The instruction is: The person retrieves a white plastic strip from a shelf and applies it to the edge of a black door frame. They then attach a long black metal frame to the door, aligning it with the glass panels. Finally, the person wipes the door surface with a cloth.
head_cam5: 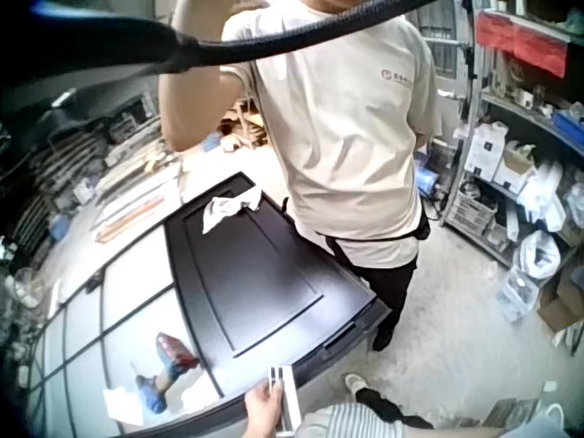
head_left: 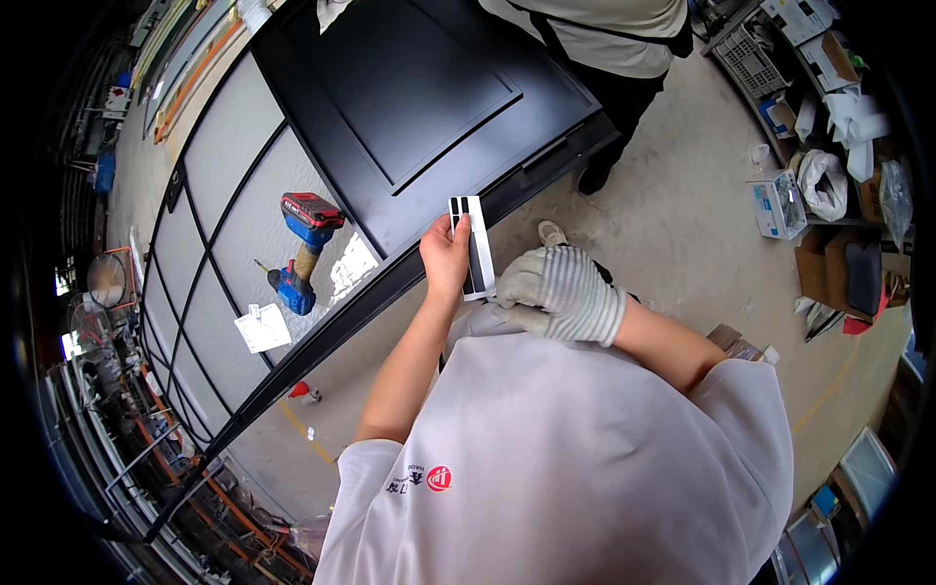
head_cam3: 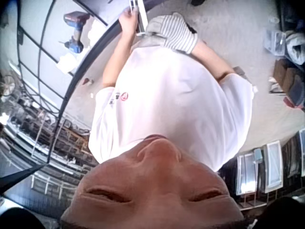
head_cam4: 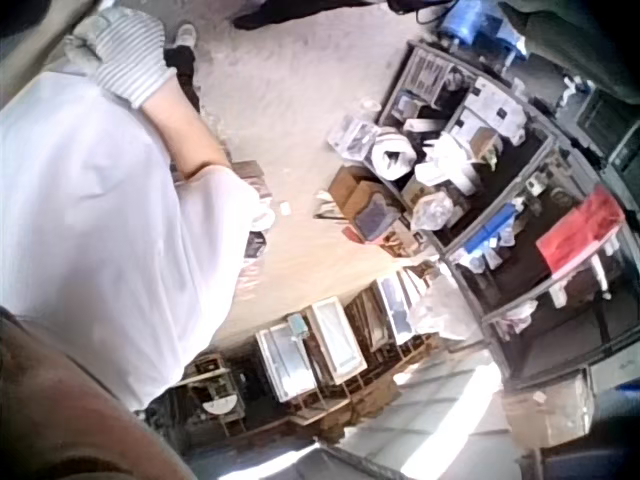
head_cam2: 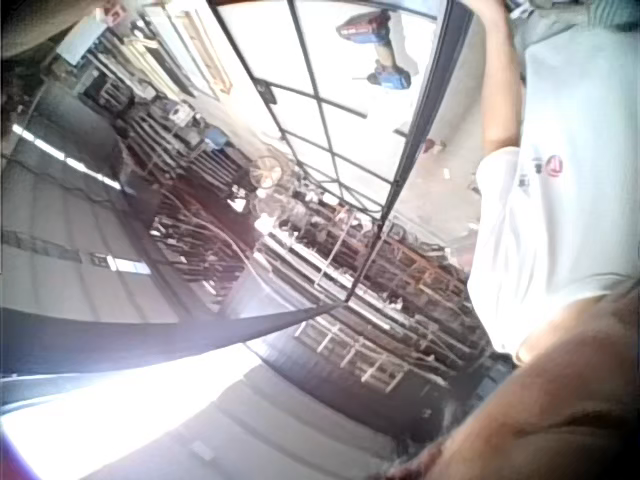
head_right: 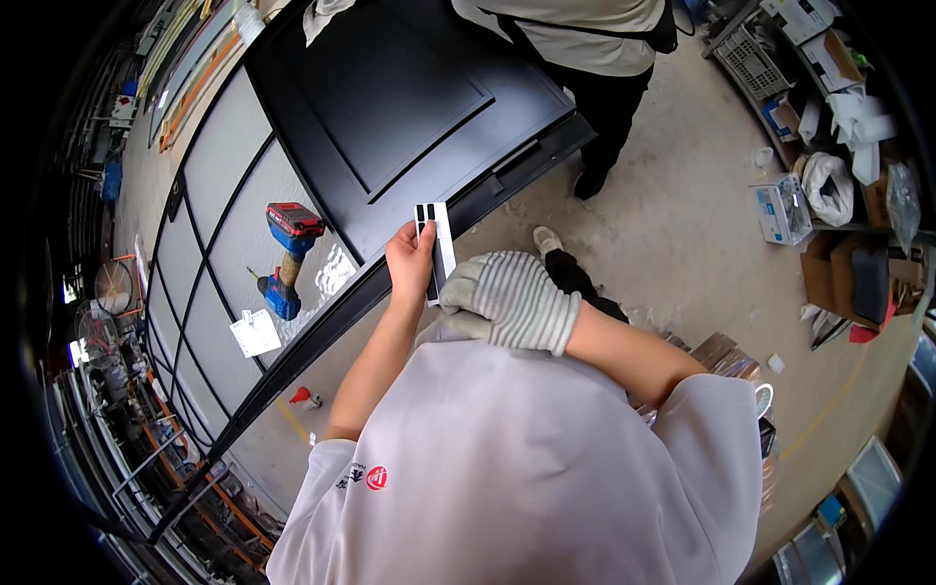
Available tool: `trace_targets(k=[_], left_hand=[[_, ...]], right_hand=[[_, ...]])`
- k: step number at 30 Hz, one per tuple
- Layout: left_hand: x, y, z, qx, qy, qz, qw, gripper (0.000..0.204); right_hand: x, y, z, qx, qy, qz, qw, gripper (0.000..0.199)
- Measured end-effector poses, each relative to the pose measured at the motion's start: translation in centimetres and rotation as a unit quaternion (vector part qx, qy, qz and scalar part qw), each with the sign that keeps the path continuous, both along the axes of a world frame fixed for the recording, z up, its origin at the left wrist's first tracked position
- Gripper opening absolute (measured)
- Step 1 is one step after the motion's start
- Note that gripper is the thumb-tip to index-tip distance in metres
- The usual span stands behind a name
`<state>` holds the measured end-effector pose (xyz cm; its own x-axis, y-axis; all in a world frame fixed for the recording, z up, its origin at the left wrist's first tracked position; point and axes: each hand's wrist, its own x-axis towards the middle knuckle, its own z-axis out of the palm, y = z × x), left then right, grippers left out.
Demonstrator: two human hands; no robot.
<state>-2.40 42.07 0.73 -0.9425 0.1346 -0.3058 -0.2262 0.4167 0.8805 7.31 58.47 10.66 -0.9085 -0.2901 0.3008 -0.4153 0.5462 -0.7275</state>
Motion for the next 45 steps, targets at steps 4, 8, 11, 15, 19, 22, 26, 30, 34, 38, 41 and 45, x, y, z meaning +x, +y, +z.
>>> trace_targets(k=[4, 8, 11, 15, 19, 22, 26, 30, 34, 38, 41, 45], left_hand=[[0.5, 0.9, -0.9, 0.05, -0.034, -0.062, 0.996, 0.021], [1.0, 3.1, 0.3, 0.103, -0.085, -0.063, 0.989, 0.019], [0.4, 3.2, -0.4, 0.074, -0.109, -0.056, 0.99, 0.023], [-0.2, 3.2, -0.3, -0.182, 0.014, -0.189, 0.965, 0.023], [0.2, 3.7, -0.2, -0.179, 0.271, -0.36, 0.874, 0.014], [0.3, 5.2, 0.3, -0.239, 0.323, -0.442, 0.802, 0.012], [0.1, 5.7, -0.4, -0.277, 0.286, -0.466, 0.79, 0.012], [-0.1, 5.6, -0.9, -0.272, 0.271, -0.466, 0.797, 0.012], [-0.3, 5.5, -0.9, -0.286, 0.275, -0.477, 0.784, 0.011], [-0.5, 6.0, -1.0, -0.285, 0.281, -0.492, 0.774, 0.011], [-0.8, 6.3, -1.4, -0.295, 0.287, -0.497, 0.764, 0.011], [-1.3, 6.6, -1.8, -0.303, 0.302, -0.506, 0.749, 0.012]], right_hand=[[0.1, 1.3, 0.5, -0.181, -0.044, -0.059, 0.981, 0.017], [-0.4, 2.6, -5.2, -0.235, -0.134, -0.133, 0.953, 0.029], [-0.1, 5.4, -6.8, 0.082, -0.084, -0.072, 0.99, 0.02], [-1.7, 9.7, -11.7, 0.052, -0.076, -0.111, 0.99, 0.011], [-5.0, 13.3, -14.6, 0.047, 0.016, -0.201, 0.978, 0.012], [-7.5, 14.4, -15.6, 0.139, -0.022, -0.147, 0.979, 0.013], [-8.5, 14.3, -15.7, 0.26, 0.0, -0.102, 0.96, 0.012], [-8.9, 14.4, -15.4, 0.317, 0.011, -0.054, 0.947, 0.015], [-9.0, 15.1, -16.3, 0.244, 0.026, -0.081, 0.966, 0.013], [-9.2, 14.8, -18.0, 0.217, 0.065, -0.125, 0.966, 0.011], [-9.4, 14.6, -18.3, 0.229, 0.085, -0.137, 0.96, 0.012], [-9.3, 14.7, -18.4, 0.249, 0.09, -0.142, 0.954, 0.015]])
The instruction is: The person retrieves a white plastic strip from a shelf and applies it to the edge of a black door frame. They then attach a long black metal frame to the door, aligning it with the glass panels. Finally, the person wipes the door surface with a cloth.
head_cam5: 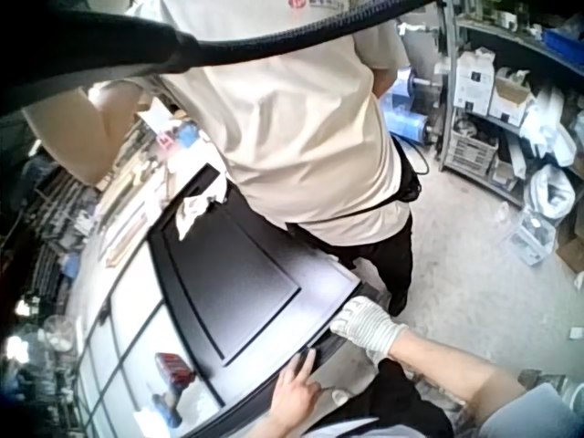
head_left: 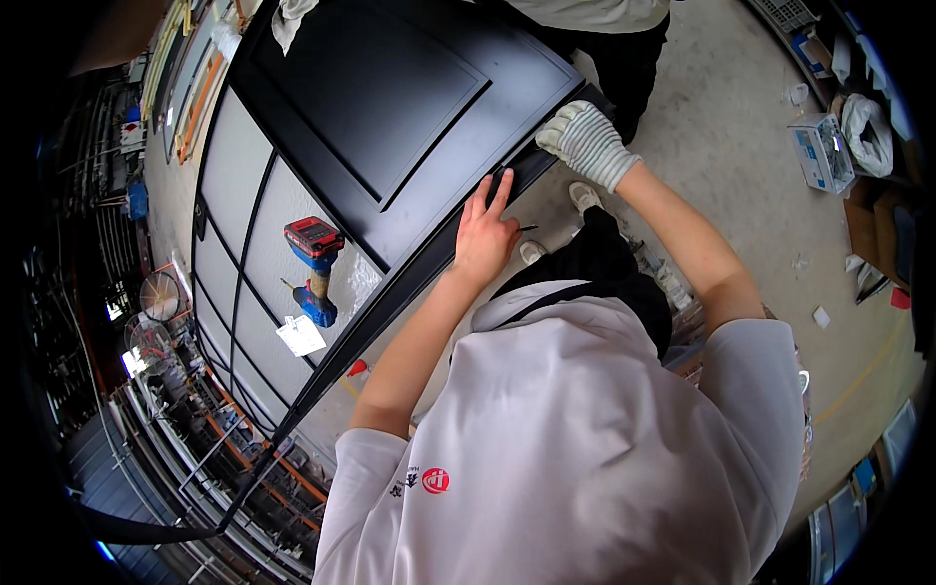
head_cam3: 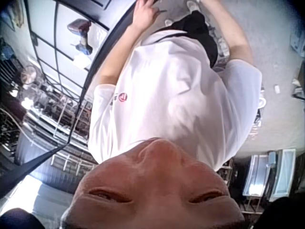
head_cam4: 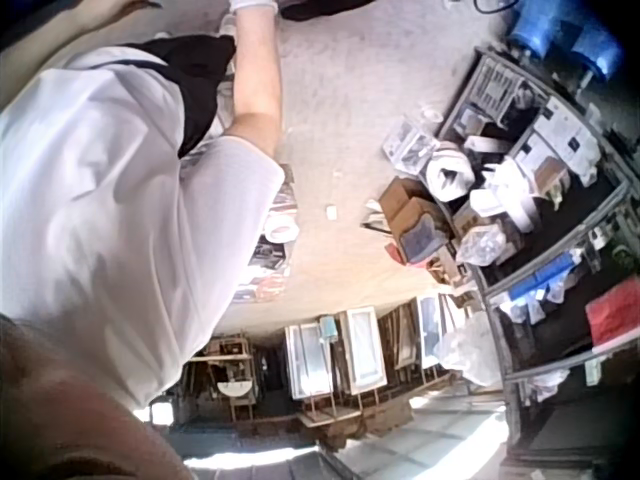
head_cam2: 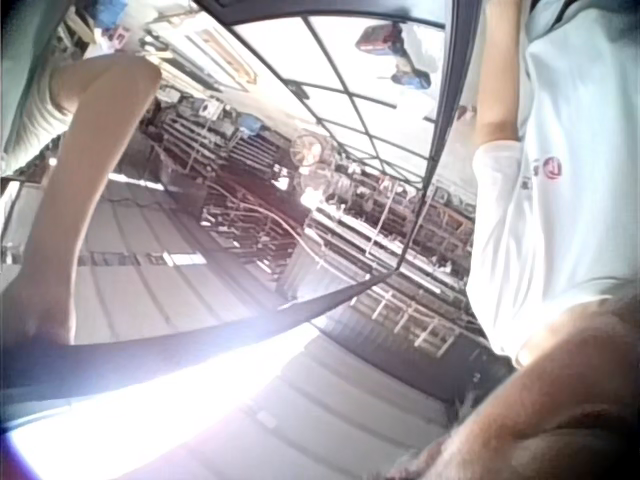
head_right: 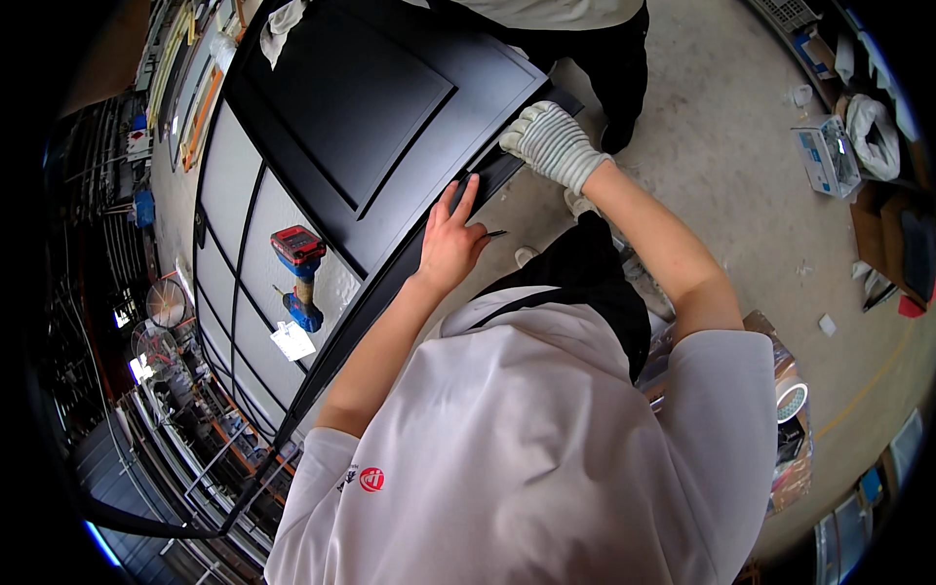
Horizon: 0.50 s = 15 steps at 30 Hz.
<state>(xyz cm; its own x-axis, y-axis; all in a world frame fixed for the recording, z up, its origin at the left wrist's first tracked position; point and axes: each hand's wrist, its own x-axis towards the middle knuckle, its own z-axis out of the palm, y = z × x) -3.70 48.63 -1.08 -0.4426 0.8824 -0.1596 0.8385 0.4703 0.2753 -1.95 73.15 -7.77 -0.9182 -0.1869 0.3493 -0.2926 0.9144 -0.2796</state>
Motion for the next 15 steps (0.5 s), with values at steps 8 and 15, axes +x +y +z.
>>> trace_targets(k=[8, 15], left_hand=[[-0.47, -0.32, -0.73, -0.033, 0.019, -0.017, 0.999, 0.014], [-0.45, -0.22, -0.8, -0.067, 0.08, -0.061, 0.993, 0.013]], right_hand=[[0.06, -0.13, -0.72, -0.024, 0.052, 0.002, 0.998, 0.011], [-0.13, -0.3, -0.52, -0.022, 0.056, 0.005, 0.998, 0.014]])
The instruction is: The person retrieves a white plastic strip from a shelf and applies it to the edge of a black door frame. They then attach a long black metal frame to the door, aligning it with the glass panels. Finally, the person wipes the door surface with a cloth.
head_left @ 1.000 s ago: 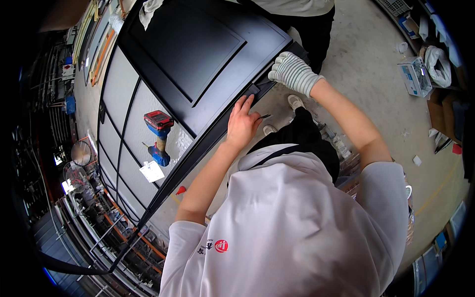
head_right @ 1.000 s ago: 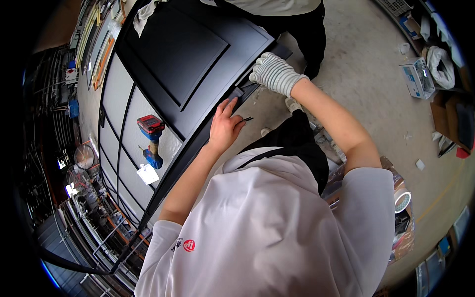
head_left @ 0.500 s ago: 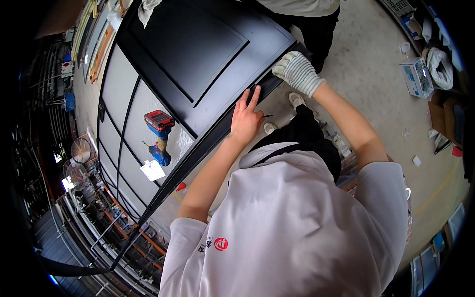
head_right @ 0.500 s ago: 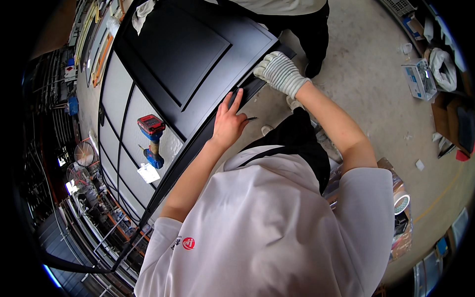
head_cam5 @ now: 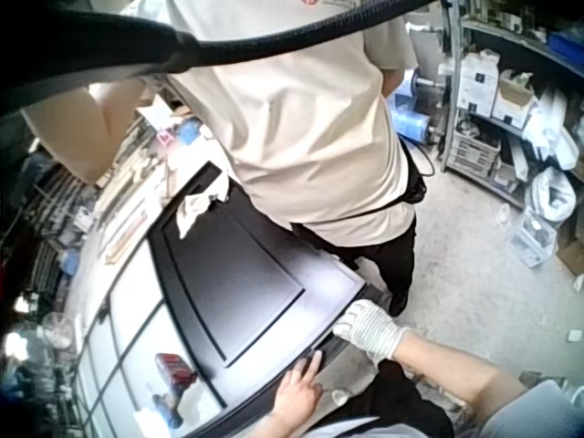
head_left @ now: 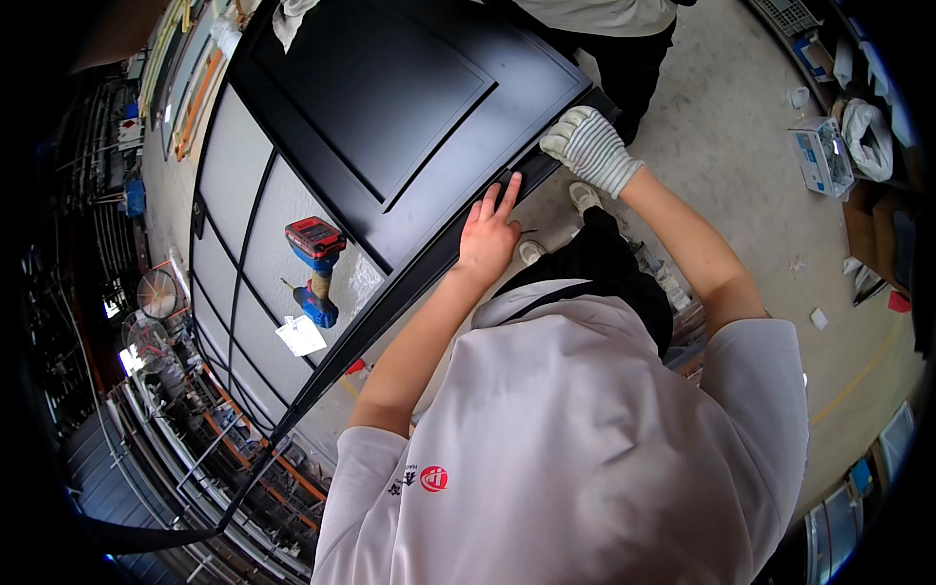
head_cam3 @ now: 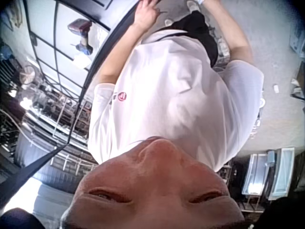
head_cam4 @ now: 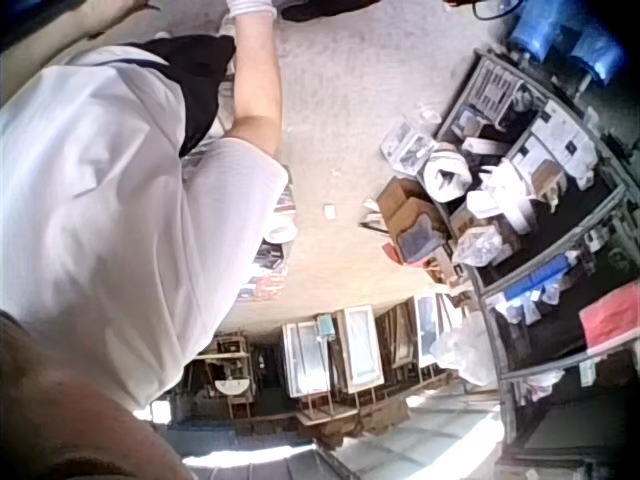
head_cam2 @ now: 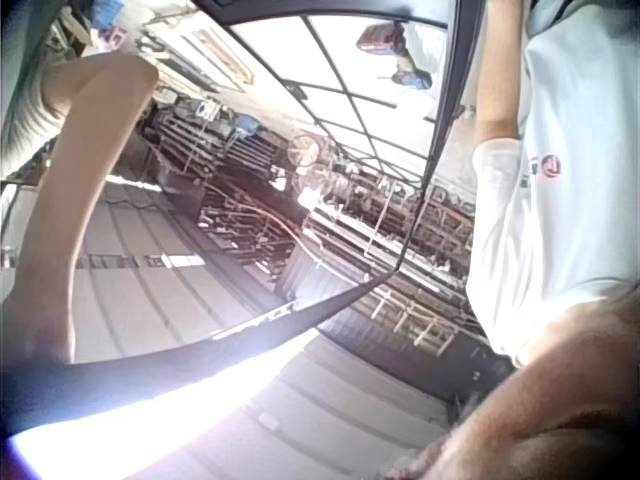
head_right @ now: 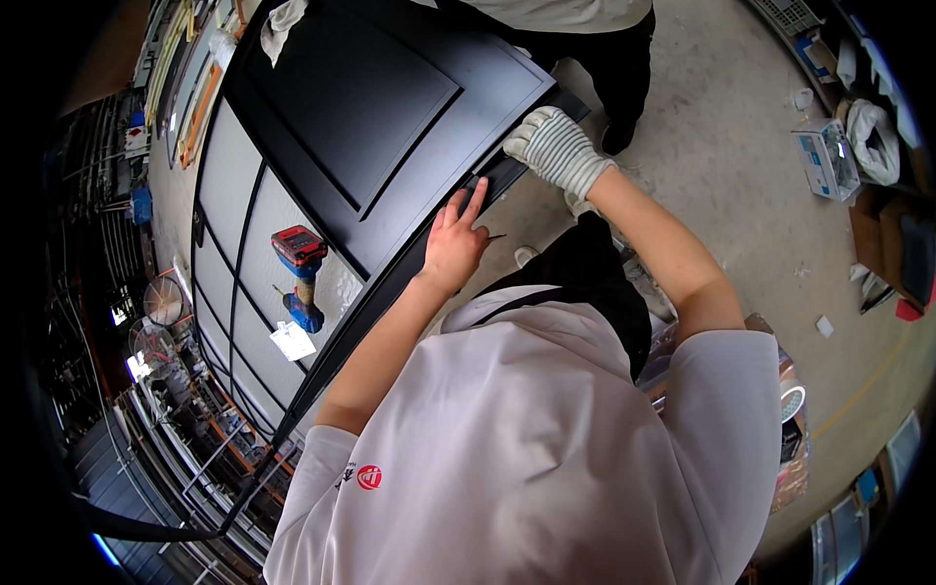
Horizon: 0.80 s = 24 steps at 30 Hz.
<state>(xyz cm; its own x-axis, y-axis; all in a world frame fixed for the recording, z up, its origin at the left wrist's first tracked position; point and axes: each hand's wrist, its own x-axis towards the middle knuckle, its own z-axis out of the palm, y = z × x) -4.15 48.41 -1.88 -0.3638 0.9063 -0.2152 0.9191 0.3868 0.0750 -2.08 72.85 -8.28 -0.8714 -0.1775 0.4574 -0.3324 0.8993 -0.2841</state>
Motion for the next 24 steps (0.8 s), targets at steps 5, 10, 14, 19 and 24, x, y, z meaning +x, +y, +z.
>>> trace_targets(k=[5, 10, 14, 19, 24], left_hand=[[-0.3, 0.5, 0.0, -0.082, 0.095, -0.031, 0.992, 0.01], [0.1, 0.6, -0.6, -0.154, 0.154, -0.04, 0.975, 0.013], [0.5, 1.1, -0.2, -0.169, 0.171, -0.037, 0.97, 0.015], [1.4, 0.9, -1.7, -0.169, 0.205, -0.021, 0.964, 0.015], [1.4, 2.6, -1.6, -0.175, 0.224, -0.032, 0.958, 0.017]], right_hand=[[0.0, -0.3, -0.8, -0.041, 0.011, -0.017, 0.999, 0.014], [0.2, -0.5, -0.5, -0.053, 0.011, -0.033, 0.998, 0.016], [0.2, -0.5, 0.6, -0.036, -0.053, -0.034, 0.997, 0.017], [0.4, -0.8, 1.7, -0.036, -0.042, -0.039, 0.998, 0.013], [0.7, -1.1, 0.9, -0.005, -0.041, -0.034, 0.999, 0.013]])
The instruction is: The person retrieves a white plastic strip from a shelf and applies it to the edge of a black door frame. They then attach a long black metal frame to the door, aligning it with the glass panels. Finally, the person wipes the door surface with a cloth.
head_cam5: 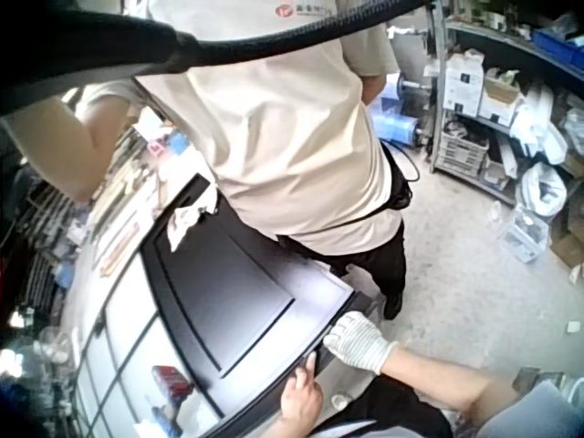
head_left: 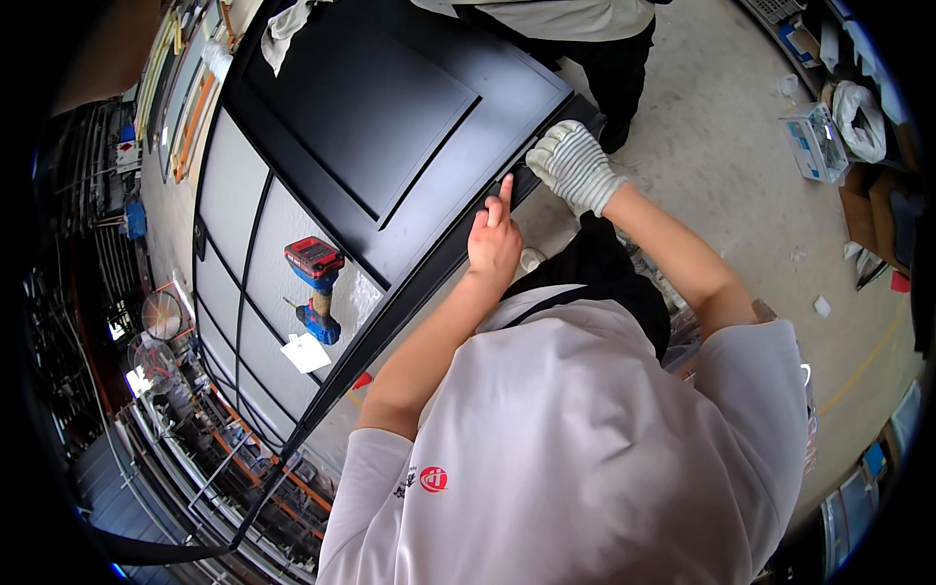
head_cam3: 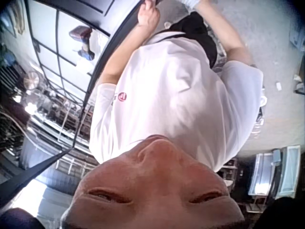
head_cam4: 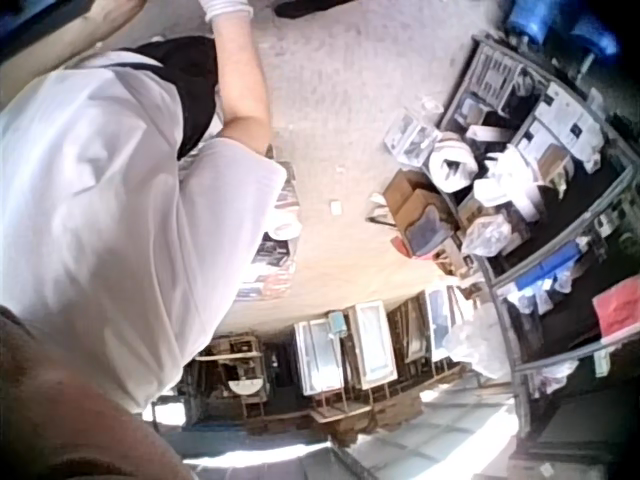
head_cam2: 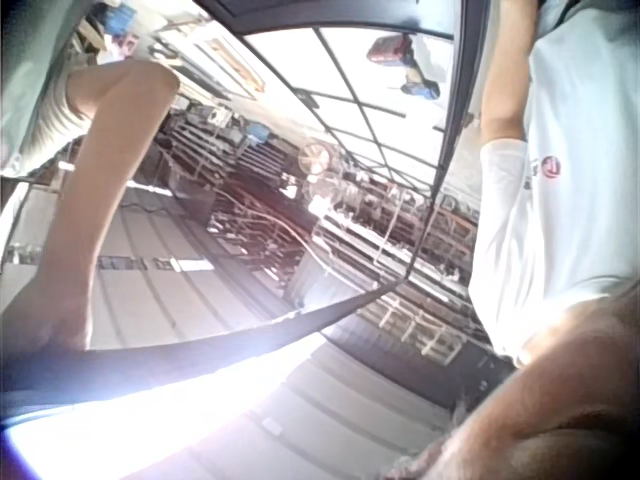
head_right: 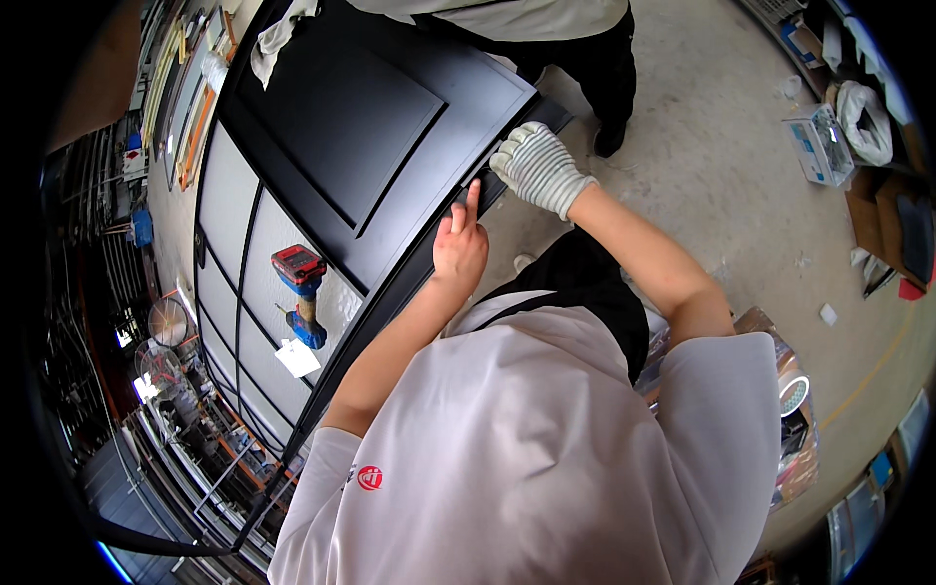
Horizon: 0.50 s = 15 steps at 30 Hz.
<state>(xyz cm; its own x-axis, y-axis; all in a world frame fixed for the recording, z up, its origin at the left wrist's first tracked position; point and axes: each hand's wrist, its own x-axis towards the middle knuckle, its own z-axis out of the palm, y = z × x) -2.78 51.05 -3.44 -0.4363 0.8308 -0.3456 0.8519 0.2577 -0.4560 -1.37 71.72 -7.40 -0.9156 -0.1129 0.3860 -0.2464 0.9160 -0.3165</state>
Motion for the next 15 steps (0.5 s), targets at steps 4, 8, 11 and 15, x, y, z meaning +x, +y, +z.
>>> trace_targets(k=[4, 8, 11, 15], left_hand=[[-0.4, 0.4, -0.2, 0.032, -0.016, -0.011, 0.999, 0.013], [-0.7, 0.6, 0.2, 0.03, -0.05, 0.013, 0.998, 0.013], [-0.8, 0.6, 0.5, 0.029, -0.066, 0.023, 0.997, 0.012], [-0.8, 0.7, 0.6, 0.009, -0.068, 0.031, 0.997, 0.015]], right_hand=[[-0.4, -0.2, 0.1, -0.048, 0.024, -0.051, 0.997, 0.014], [0.1, -1.2, -0.1, -0.092, -0.003, -0.11, 0.99, 0.014], [0.2, -1.2, -0.2, -0.167, -0.043, -0.15, 0.973, 0.019], [0.4, -2.0, 0.0, -0.146, -0.084, -0.246, 0.954, 0.056]])
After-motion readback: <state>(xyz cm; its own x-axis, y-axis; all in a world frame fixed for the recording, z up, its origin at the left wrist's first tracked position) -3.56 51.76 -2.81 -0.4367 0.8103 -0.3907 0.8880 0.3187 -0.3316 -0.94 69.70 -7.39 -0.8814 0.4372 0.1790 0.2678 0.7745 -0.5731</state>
